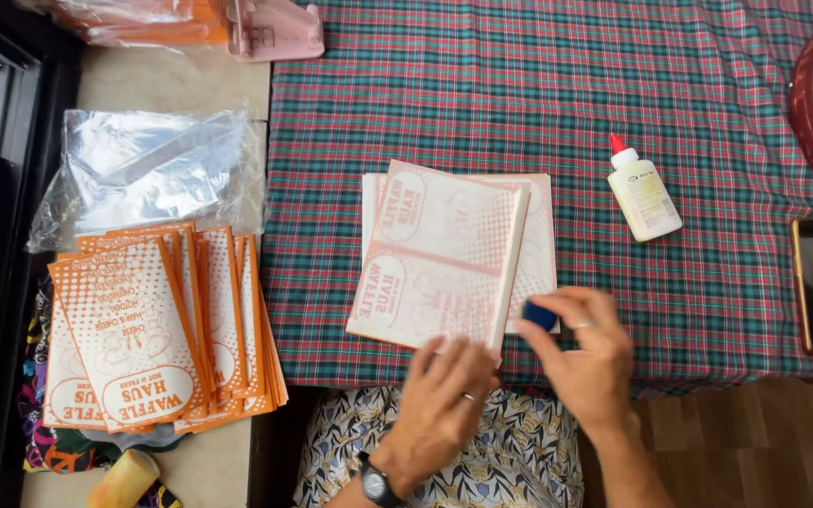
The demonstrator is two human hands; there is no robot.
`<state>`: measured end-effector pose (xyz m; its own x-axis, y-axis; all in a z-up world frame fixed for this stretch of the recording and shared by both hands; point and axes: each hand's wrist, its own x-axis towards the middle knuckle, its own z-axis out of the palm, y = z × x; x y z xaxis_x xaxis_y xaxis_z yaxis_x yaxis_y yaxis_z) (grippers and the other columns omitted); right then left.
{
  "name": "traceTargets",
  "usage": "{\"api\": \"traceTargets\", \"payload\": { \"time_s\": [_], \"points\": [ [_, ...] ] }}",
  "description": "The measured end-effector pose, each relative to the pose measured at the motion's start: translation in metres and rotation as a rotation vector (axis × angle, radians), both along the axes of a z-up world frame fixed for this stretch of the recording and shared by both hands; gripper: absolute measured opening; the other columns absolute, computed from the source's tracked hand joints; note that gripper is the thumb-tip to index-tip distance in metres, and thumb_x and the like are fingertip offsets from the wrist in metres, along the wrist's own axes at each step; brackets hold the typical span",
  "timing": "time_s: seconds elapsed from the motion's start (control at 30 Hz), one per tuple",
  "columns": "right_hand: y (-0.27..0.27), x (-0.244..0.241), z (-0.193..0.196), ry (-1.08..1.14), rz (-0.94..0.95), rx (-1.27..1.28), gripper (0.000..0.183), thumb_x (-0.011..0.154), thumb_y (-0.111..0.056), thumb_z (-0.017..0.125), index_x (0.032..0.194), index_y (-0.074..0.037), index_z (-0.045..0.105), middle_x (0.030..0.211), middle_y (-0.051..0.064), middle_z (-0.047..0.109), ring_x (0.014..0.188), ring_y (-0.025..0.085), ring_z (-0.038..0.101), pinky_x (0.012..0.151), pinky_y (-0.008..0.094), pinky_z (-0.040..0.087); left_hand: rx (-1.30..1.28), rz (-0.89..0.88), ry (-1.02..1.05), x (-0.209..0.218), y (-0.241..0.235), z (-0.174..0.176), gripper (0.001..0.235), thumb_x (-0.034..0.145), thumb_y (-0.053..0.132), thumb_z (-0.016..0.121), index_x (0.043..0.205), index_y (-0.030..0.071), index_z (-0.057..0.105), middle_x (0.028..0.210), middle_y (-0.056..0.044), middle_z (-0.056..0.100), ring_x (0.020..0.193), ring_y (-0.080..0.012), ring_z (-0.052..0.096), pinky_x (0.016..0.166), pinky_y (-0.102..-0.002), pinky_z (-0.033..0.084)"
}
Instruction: Folding and gluing paper sheets to assemble food bags
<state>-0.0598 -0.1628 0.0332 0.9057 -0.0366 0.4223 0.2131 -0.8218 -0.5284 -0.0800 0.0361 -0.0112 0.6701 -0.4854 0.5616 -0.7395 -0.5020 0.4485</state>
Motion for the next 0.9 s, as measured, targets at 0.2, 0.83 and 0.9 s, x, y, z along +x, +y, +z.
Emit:
{"api": "traceTargets", "payload": {
  "time_s": [0.2,0.83,0.9],
  "points": [
    [0.007,0.051,-0.034,0.124,-0.006,0.019,0.038,0.076,-0.020,0.091,0.107,-0.006,0.076,0.104,0.013,0.066,0.093,0.027,0.063,0.077,0.038,0.054,0.087,-0.040,0.026,-0.002,-0.009,-0.044,0.035,0.108,0.018,0.062,0.134,-0.005,0.063,0.129,-0.017,0.066,0.118,-0.0362,0.064,0.109,-0.055,0.043],
    [-0.018,0.098,0.010,-0.016,-0.128,0.133,0.059,0.087,-0.039,0.086,0.122,0.000,0.059,0.105,0.011,0.048,0.086,0.022,0.050,0.073,0.037,0.050,-0.002,-0.040,0.051,0.007,0.018,0.045,0.009,0.103,0.004,0.067,0.107,-0.004,0.066,0.102,-0.016,0.066,0.082,-0.0287,0.059,0.068,-0.041,0.045],
    [-0.006,0.060,0.024,0.486,-0.217,0.213,0.038,0.101,-0.028,0.069,0.070,-0.007,0.068,0.058,0.004,0.065,0.049,0.013,0.060,0.046,0.028,0.046,-0.189,0.058,0.019,0.012,0.021,0.062,0.010,0.102,0.004,0.064,0.110,-0.001,0.061,0.100,-0.015,0.065,0.080,-0.0262,0.058,0.065,-0.038,0.044]
  ]
}}
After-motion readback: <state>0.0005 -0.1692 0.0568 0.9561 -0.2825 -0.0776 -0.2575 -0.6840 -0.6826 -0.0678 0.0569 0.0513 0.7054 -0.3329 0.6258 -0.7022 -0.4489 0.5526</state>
